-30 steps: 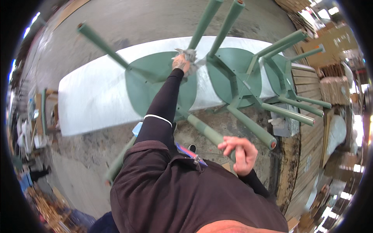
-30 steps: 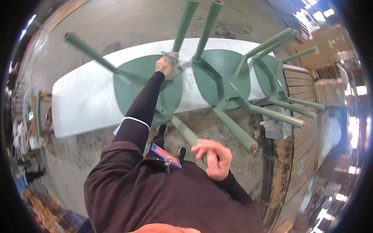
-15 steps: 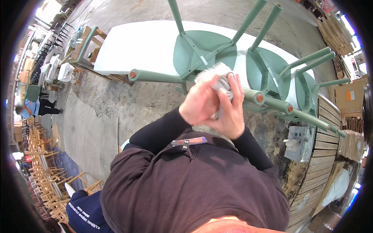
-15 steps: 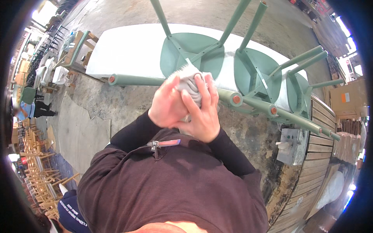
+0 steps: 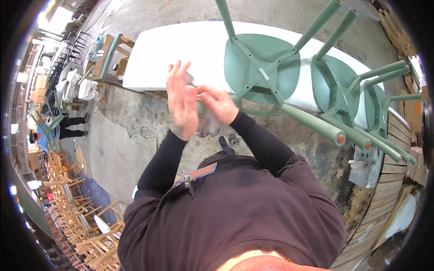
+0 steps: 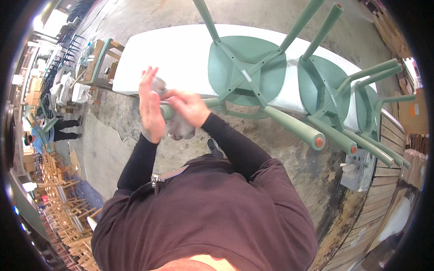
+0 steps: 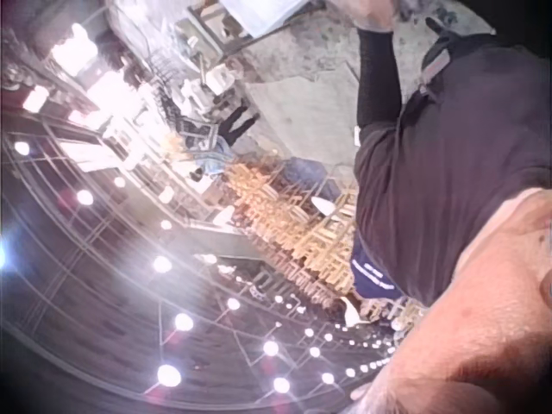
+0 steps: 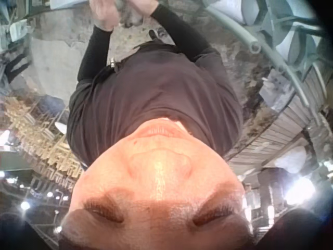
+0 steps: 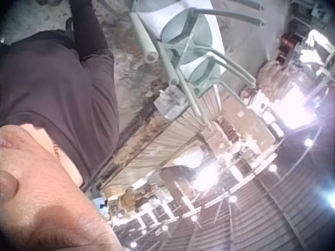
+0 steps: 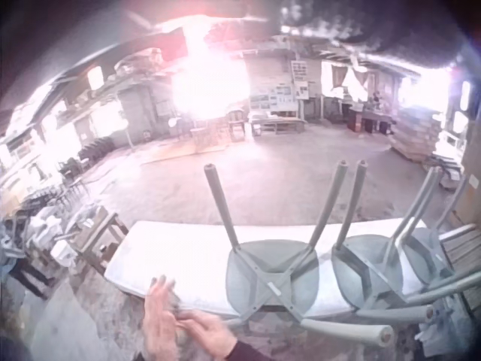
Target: The person wipes the underside and legs of green metal chairs with a cloth, then lifts and repositions the chairs onto a wooden pallet. The person repeats the wiping process on another chair.
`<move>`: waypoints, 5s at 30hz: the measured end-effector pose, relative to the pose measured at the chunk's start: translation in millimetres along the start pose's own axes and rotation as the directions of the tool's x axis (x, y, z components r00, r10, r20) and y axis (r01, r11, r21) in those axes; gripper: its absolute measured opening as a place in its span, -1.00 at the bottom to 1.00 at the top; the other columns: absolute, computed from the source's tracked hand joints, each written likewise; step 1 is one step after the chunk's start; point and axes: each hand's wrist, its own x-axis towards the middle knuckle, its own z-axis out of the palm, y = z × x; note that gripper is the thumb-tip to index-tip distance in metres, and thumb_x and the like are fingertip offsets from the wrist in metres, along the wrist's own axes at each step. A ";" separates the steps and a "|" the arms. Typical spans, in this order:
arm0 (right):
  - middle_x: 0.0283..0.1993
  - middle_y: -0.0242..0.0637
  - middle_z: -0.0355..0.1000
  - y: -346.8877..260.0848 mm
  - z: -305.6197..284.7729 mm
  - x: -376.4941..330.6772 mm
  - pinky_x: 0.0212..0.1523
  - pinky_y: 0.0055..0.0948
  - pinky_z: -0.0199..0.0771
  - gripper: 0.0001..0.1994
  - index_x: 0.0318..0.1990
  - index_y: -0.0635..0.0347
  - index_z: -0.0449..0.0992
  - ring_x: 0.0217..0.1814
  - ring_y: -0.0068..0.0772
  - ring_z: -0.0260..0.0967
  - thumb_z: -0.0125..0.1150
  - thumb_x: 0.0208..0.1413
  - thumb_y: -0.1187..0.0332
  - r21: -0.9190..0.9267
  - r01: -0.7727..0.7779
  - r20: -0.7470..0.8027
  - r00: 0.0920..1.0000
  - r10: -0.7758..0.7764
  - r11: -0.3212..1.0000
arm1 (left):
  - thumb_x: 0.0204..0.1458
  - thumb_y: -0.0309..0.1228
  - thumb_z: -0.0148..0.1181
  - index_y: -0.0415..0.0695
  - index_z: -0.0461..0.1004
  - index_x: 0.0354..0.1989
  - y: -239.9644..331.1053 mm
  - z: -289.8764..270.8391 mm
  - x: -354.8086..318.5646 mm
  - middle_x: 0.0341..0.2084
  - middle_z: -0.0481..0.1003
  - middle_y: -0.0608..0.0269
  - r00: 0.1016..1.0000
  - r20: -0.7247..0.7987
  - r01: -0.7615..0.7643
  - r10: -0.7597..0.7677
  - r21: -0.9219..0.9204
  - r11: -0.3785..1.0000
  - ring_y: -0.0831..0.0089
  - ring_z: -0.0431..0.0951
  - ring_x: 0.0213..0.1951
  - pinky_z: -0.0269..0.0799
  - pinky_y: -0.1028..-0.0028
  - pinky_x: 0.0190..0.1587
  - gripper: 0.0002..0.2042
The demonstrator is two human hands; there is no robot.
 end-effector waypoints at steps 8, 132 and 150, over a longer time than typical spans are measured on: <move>-0.45 -0.18 0.59 132.6 -109.5 -7.3 -0.19 -0.25 0.45 -0.59 -0.50 0.21 0.62 -0.33 -0.27 0.52 -0.05 0.27 0.19 -0.286 -0.493 -0.310 0.859 0.407 0.822 | 0.32 0.21 -0.18 -0.28 0.29 0.37 9.8 8.7 25.8 0.41 0.19 -0.22 0.983 0.172 -0.035 0.064 -0.169 0.985 -0.21 0.02 0.50 -0.19 -0.16 0.46 -0.24; 0.32 -0.09 0.38 -8.3 -345.7 291.1 0.45 -0.08 0.24 -0.29 0.41 0.22 0.26 0.42 -0.06 0.30 0.32 0.06 0.39 0.017 -0.147 0.134 0.981 0.143 0.989 | -0.15 -0.46 0.29 -0.26 0.59 -0.07 9.9 0.4 35.1 -0.15 0.67 0.09 0.942 0.136 0.332 -0.307 -0.243 0.911 0.10 0.68 -0.01 0.48 0.02 0.18 -0.62; 0.00 -0.22 0.57 199.0 -339.0 263.7 0.12 -0.24 0.51 -0.34 0.02 0.33 0.52 0.06 -0.31 0.52 0.71 -0.22 0.18 -0.717 -0.292 -0.205 0.956 0.208 0.633 | 0.00 -0.30 0.22 -0.24 0.59 -0.09 10.4 -4.9 43.0 -0.22 0.69 0.06 0.895 0.257 0.430 -0.365 -0.272 0.861 0.03 0.70 -0.03 0.44 -0.05 0.20 -0.66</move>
